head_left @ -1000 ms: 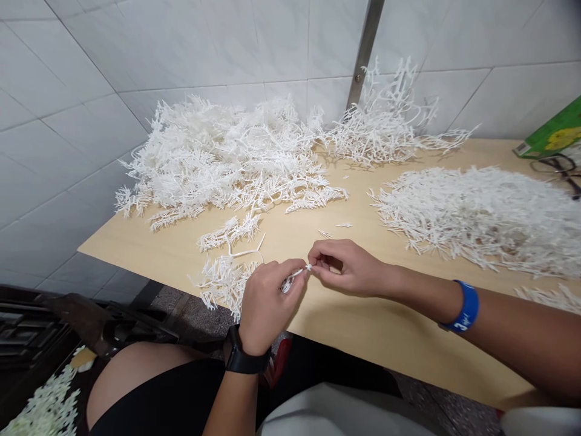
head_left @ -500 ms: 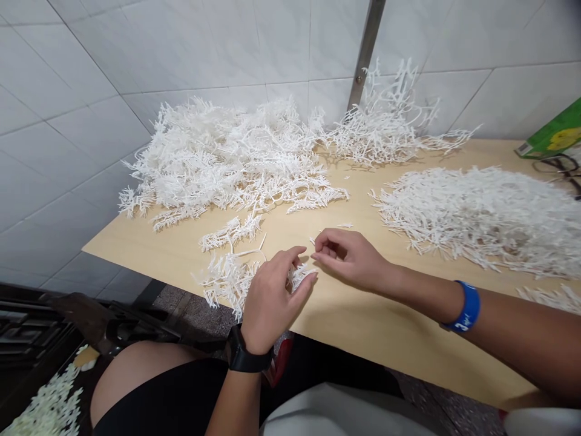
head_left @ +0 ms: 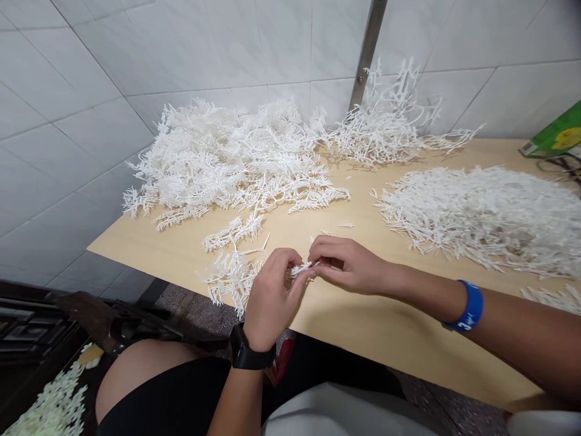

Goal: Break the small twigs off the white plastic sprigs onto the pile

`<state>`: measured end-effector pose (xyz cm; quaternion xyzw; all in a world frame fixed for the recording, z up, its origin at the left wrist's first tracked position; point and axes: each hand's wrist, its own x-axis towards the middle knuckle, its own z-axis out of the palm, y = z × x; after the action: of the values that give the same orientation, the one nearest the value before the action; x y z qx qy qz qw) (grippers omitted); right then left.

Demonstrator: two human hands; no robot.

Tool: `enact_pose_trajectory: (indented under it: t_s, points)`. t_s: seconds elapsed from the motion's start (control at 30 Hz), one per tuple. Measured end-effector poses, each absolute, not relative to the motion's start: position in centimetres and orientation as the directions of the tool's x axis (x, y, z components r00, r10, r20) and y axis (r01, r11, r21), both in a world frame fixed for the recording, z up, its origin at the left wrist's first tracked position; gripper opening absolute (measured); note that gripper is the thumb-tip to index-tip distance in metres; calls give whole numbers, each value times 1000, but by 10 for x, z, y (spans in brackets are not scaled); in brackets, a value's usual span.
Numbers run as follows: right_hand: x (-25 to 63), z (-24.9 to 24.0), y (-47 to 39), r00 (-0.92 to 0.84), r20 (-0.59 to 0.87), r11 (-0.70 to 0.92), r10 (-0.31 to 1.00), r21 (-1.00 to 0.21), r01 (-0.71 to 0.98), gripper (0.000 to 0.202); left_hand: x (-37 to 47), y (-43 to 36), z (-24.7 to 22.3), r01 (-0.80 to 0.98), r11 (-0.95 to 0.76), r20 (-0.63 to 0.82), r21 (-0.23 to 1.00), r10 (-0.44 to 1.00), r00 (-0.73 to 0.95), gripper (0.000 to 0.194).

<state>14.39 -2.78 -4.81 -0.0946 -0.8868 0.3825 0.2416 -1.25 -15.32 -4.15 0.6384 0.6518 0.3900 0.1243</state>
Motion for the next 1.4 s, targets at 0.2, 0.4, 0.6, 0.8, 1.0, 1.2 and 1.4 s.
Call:
enact_pose_trajectory:
  t_s: [0.2,0.4,0.6,0.8,1.0,1.2,1.4]
  points:
    - [144,-47,-30,-855,358,697,376,-718,6,4,-12,-154,-41,748,-100,349,656,919,-183,5]
    - [144,-45,-31,-838,330,656,434,-754,43,4,-12,-153,-40,749,-95,346,656,919,-187,4]
    - [146,-44,-31,-825,301,607,479,-792,63,8,-11,-153,-40,752,-97,344,652,921,-180,2]
    - [146,-46,-31,-831,262,580,490,-810,86,8,-11,-154,-39,757,-72,347,650,914,-211,3]
    - [145,-45,-30,-860,212,532,464,-843,79,15,-11,-155,-38,759,-73,348,647,914,-208,5]
    - [147,-42,-30,-865,197,445,462,-895,33,10,-10,-154,-39,780,-148,425,608,891,-162,8]
    - [146,-45,-30,-853,204,479,480,-876,60,9,14,-169,-30,891,-135,645,433,737,-201,18]
